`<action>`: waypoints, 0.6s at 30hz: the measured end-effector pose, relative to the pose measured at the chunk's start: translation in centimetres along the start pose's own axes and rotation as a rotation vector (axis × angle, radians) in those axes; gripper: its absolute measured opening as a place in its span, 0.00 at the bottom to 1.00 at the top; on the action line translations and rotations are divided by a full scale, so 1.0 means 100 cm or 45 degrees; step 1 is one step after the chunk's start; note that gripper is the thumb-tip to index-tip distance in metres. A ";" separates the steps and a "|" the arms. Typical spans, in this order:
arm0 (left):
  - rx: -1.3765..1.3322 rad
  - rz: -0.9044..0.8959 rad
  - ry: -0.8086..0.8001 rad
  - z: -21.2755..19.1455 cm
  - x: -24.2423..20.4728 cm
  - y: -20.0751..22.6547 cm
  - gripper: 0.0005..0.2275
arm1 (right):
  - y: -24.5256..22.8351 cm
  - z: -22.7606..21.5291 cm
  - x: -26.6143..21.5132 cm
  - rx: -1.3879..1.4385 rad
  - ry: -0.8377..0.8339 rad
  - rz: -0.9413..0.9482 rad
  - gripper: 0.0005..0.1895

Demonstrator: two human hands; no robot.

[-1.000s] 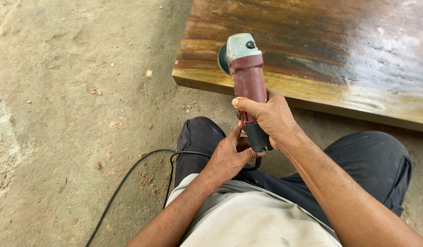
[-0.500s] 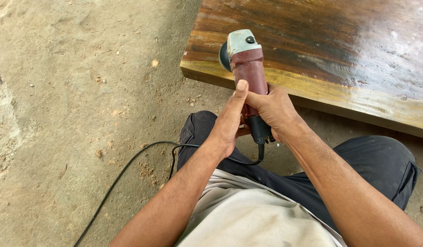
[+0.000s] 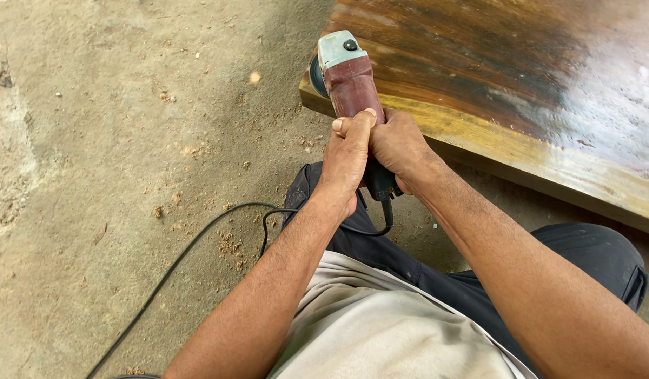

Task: The person uses an angle grinder with a sanding disc to sand the surface of a large wooden plank. The tool is moved back and forth across the wood, removing the dark finish and revealing lighter wood underneath.

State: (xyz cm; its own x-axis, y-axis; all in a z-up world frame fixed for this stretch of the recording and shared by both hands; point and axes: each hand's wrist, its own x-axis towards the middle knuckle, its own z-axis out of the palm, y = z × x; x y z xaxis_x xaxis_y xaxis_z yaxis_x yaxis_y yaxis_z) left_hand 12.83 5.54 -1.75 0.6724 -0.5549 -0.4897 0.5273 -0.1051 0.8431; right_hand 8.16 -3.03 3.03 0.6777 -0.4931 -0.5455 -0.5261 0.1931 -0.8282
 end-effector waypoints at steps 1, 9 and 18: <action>-0.017 0.016 0.000 -0.003 0.001 0.000 0.26 | -0.001 0.003 0.002 -0.010 -0.004 -0.009 0.27; -0.063 -0.016 0.020 -0.015 0.006 0.001 0.28 | -0.004 0.015 0.012 -0.063 -0.033 -0.023 0.26; -0.028 -0.064 0.009 -0.022 0.010 -0.001 0.28 | -0.006 0.020 0.012 -0.075 -0.048 0.045 0.25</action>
State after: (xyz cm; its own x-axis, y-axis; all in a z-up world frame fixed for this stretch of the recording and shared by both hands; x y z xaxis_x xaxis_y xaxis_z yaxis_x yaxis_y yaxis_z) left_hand 14.60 6.76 -2.81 0.6481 -0.5438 -0.5331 0.5717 -0.1150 0.8124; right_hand 10.32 -2.06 2.62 0.6767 -0.4542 -0.5795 -0.5785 0.1589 -0.8001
